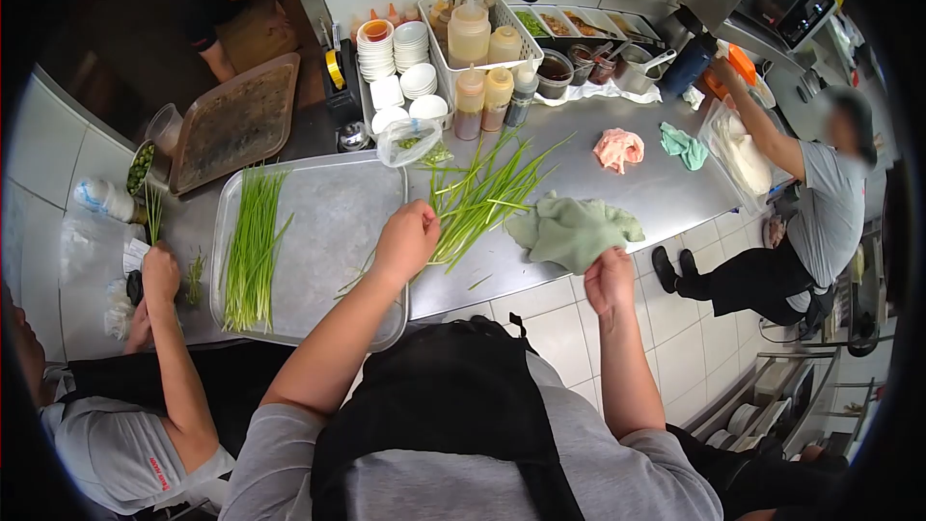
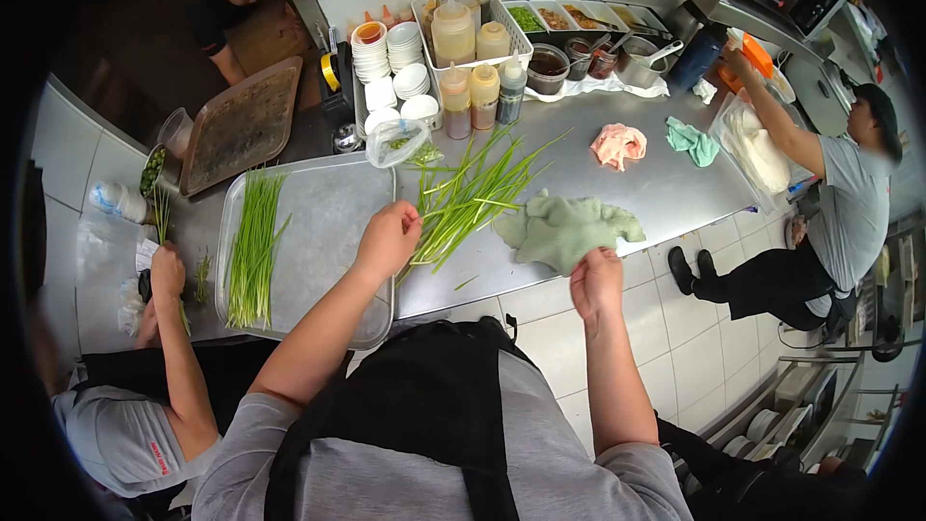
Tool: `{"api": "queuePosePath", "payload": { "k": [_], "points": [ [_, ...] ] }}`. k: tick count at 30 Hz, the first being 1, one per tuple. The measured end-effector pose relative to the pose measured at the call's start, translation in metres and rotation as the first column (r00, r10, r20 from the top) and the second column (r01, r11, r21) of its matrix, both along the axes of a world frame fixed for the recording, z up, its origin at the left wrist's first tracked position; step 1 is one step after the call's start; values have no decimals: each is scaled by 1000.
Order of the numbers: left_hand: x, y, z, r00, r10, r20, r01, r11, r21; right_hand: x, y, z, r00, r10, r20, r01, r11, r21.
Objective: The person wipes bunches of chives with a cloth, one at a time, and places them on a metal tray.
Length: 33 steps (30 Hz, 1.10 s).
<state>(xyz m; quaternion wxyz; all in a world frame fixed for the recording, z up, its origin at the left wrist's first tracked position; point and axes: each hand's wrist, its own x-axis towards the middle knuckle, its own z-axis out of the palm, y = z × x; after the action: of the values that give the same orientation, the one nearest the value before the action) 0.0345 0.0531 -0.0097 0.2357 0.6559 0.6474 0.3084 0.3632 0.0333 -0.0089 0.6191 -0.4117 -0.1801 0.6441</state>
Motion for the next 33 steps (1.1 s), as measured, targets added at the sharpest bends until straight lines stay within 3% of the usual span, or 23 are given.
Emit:
{"api": "queuePosePath", "payload": {
  "k": [2, 5, 7, 9, 10, 12, 17, 19, 22, 24, 25, 26, 29, 33],
  "points": [
    [-4, -4, 1, 999, -19, -43, 18, 1000, -16, -6, 1, 33, 994, -82, 74, 76, 994, 84],
    [0, -10, 4, 979, -73, -192, 65, 997, -43, 1, 8, 38, 967, -174, 185, 154, 981, 115],
    [15, -11, 7, 965, -138, -224, 124, 989, -76, 8, 9, 32, 986, -100, 137, 82, 988, 131],
    [30, -9, 0, 956, -158, -249, 145, 987, -70, -3, 6, 46, 997, -21, -69, 31, 990, 137],
    [35, -7, -5, 947, -174, -272, 163, 985, -62, -4, 4, 44, 997, -23, -69, 32, 990, 135],
    [41, -3, -16, 940, -166, -299, 149, 986, -80, -5, 1, 39, 988, 144, 57, -152, 974, 168],
    [32, 9, -21, 930, -164, -328, 129, 984, -124, 1, -3, 30, 951, 185, 248, -226, 963, 146],
    [22, 15, -14, 976, -158, -152, 118, 963, -244, 5, -3, 21, 928, 191, 319, -231, 969, 92],
    [13, 27, -20, 986, -153, -67, 128, 949, -290, 6, -5, 5, 882, 121, 456, -216, 963, 162],
    [12, 34, -24, 992, -122, 7, 117, 932, -343, 1, -7, -1, 892, 114, 437, -214, 959, 188],
    [15, 36, -22, 987, -81, 141, 138, 877, -460, -4, -6, 1, 892, 115, 438, -217, 958, 190],
    [18, 38, -19, 964, -20, 266, 173, 808, -564, -11, -6, 4, 927, 111, 358, -189, 963, 191],
    [29, 40, -4, 914, 88, 397, 221, 712, -666, -31, -7, 12, 970, 127, 209, -165, 971, 174],
    [21, 49, -37, 953, -63, 296, 230, 788, -571, -42, -6, 2, 971, 205, 120, -217, 972, 91]
  ]
}}
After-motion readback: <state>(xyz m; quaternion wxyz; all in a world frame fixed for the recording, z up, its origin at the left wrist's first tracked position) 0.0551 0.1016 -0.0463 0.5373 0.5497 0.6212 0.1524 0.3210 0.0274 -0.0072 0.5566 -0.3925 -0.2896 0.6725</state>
